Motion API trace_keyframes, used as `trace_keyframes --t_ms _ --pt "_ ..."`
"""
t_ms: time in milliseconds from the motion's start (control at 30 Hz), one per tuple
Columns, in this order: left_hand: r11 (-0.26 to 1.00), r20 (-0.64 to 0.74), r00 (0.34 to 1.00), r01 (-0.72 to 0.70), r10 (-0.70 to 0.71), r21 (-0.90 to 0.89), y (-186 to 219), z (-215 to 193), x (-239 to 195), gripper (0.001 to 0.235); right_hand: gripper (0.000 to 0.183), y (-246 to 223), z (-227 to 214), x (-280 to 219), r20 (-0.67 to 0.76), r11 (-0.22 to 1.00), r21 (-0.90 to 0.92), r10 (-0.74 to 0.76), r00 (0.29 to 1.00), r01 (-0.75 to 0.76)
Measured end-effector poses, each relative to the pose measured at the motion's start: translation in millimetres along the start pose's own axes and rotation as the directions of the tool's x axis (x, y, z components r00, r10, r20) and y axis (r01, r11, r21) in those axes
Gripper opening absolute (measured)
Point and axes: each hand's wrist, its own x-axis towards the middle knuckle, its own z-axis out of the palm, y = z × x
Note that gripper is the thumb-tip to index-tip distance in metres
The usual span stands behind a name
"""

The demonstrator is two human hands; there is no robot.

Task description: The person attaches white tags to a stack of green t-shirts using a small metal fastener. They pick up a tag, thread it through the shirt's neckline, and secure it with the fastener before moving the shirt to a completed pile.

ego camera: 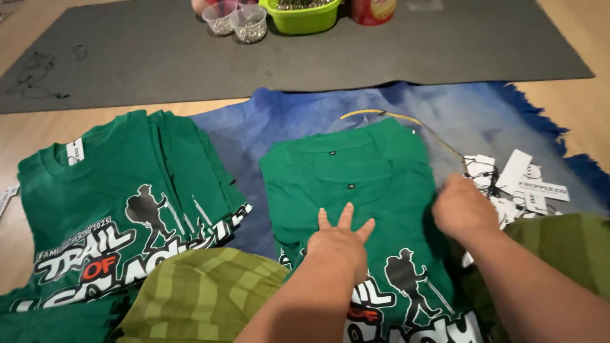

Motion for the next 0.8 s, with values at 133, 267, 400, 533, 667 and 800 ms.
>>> trace_keyframes --t_ms 133,267,400,533,667,800 --pt "0.999 -0.113 0.993 -0.030 0.031 0.013 -4 22 17 0.093 0.014 -12 -14 -18 0.037 0.941 0.234 -0.261 0.965 0.245" --pt "0.971 -0.570 0.819 -0.071 -0.074 -0.229 -9 49 29 0.082 0.016 -33 -6 -48 0.151 0.828 0.035 -0.558 0.816 0.560" --pt "0.700 -0.604 0.768 -0.313 -0.211 -0.642 -10 50 -16 0.082 0.008 -69 -14 -95 0.200 0.713 0.384 -0.685 0.701 0.587" --pt "0.658 -0.507 0.806 -0.205 -0.307 -0.725 -27 69 -8 0.019 0.010 -67 -10 -98 0.107 0.590 0.440 -0.783 0.613 0.677" --pt "0.695 -0.595 0.745 -0.256 -0.301 -0.672 -31 78 9 0.011 0.007 -64 -16 -98 0.150 0.664 0.489 -0.703 0.695 0.565" --pt "0.686 -0.556 0.803 -0.282 -0.214 -0.671 -25 67 -11 0.083 0.010 -61 -17 -96 0.100 0.637 0.461 -0.730 0.676 0.618"
